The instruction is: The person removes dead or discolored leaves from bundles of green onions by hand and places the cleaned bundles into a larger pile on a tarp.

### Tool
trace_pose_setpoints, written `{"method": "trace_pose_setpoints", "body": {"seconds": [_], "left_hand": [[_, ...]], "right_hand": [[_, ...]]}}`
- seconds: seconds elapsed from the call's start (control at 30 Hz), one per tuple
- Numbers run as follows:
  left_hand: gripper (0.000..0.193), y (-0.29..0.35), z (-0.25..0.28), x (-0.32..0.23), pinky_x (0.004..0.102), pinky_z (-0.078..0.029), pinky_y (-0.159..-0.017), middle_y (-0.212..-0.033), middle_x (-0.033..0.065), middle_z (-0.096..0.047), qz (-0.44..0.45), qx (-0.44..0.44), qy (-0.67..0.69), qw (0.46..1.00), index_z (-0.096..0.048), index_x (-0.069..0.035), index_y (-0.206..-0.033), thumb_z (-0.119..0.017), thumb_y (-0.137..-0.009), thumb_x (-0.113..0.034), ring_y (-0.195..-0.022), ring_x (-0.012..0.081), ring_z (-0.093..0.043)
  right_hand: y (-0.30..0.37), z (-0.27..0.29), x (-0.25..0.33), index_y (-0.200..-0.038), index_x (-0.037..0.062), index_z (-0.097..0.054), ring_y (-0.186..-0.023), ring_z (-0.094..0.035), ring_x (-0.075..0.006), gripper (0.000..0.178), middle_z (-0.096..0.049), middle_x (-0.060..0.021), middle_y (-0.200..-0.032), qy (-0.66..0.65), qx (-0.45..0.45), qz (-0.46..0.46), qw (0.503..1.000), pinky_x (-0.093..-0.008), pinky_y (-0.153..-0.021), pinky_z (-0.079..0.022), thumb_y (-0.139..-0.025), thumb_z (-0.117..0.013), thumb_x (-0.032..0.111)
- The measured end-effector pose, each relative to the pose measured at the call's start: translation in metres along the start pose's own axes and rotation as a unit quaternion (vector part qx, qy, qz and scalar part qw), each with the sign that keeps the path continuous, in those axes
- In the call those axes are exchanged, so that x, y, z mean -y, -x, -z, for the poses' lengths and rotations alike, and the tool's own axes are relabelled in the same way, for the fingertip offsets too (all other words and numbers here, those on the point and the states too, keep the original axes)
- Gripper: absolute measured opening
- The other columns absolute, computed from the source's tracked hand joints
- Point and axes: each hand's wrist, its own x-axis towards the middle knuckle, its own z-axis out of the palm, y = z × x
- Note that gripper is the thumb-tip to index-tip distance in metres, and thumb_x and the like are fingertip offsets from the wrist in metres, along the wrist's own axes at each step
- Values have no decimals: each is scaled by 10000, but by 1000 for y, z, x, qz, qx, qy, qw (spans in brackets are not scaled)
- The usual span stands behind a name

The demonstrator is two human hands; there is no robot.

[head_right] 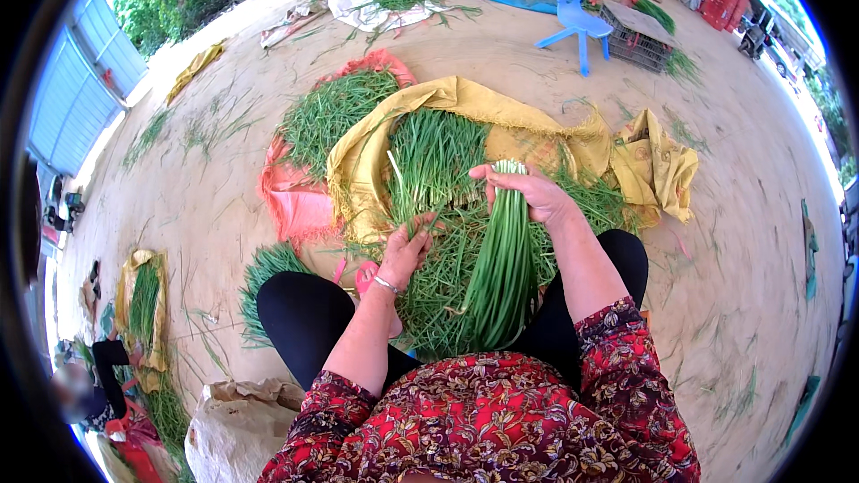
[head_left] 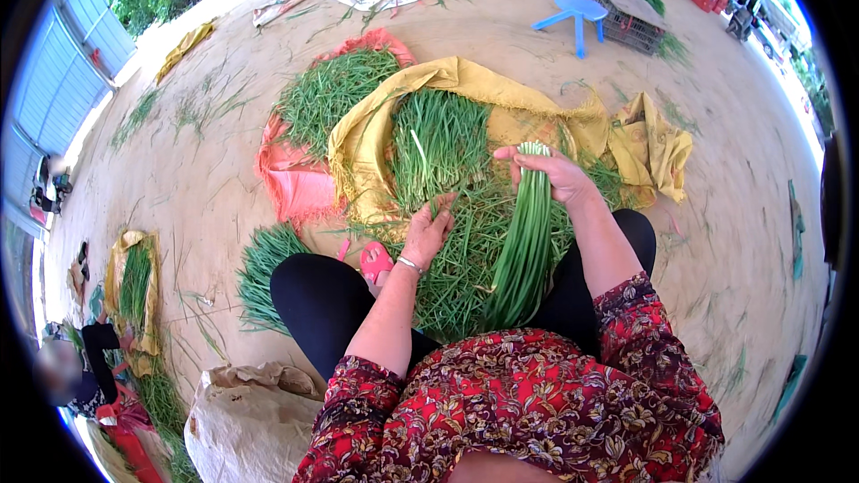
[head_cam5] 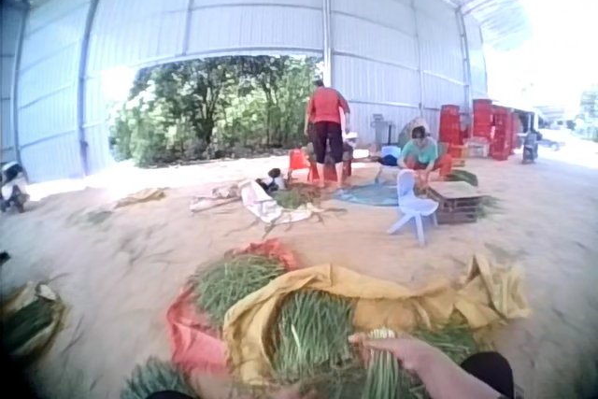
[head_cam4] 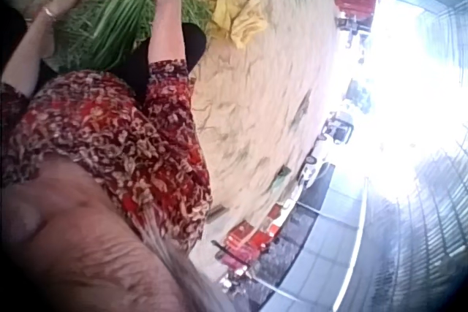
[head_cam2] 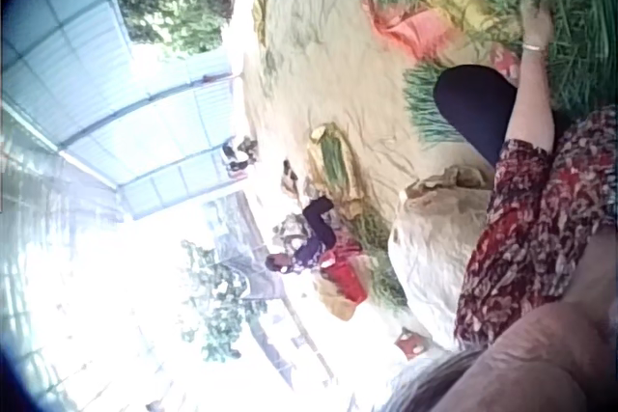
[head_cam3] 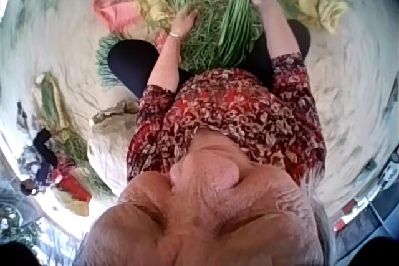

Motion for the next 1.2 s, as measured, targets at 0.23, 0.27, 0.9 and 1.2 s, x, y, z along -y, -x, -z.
{"method": "trace_pose_setpoints", "body": {"seconds": [0.23,0.27,0.9,1.2], "left_hand": [[422,18,-16,2,396,-506,-741,-795,191,-629,-176,70,-348,918,-540,-120,-1334,-511,-917,-60,-774,326,-635],[424,18,-18,5,418,-510,-760,-834,225,-649,-221,65,-369,901,-537,-119,-1334,-515,-914,-60,-818,371,-649],[313,3,-14,24,222,-371,-501,-669,-51,-482,40,178,-117,976,-555,-85,-1282,-438,-996,-137,-554,66,-425],[213,13,-17,13,193,-284,-462,-686,-77,-493,96,192,-33,976,-603,-108,-1156,-471,-991,-134,-524,30,-382]], "right_hand": [[-25,8,-19,-1225,91,-657,-712,-611,-113,345,-640,-12,-862,-29,-47,-44,997,-275,-638,-531,-925,-657,263],[-26,11,-23,-1215,90,-663,-718,-609,-112,337,-639,-11,-864,-32,-52,-54,997,-275,-639,-532,-927,-656,264],[-13,-3,-38,-1221,38,-592,-876,-651,-170,367,-665,-149,-1156,-104,28,-26,994,-314,-773,-563,-1011,-490,321],[-6,3,-35,-1006,56,-625,-781,-631,-159,229,-653,-67,-919,-46,-13,46,998,-320,-709,-555,-957,-600,279]]}}
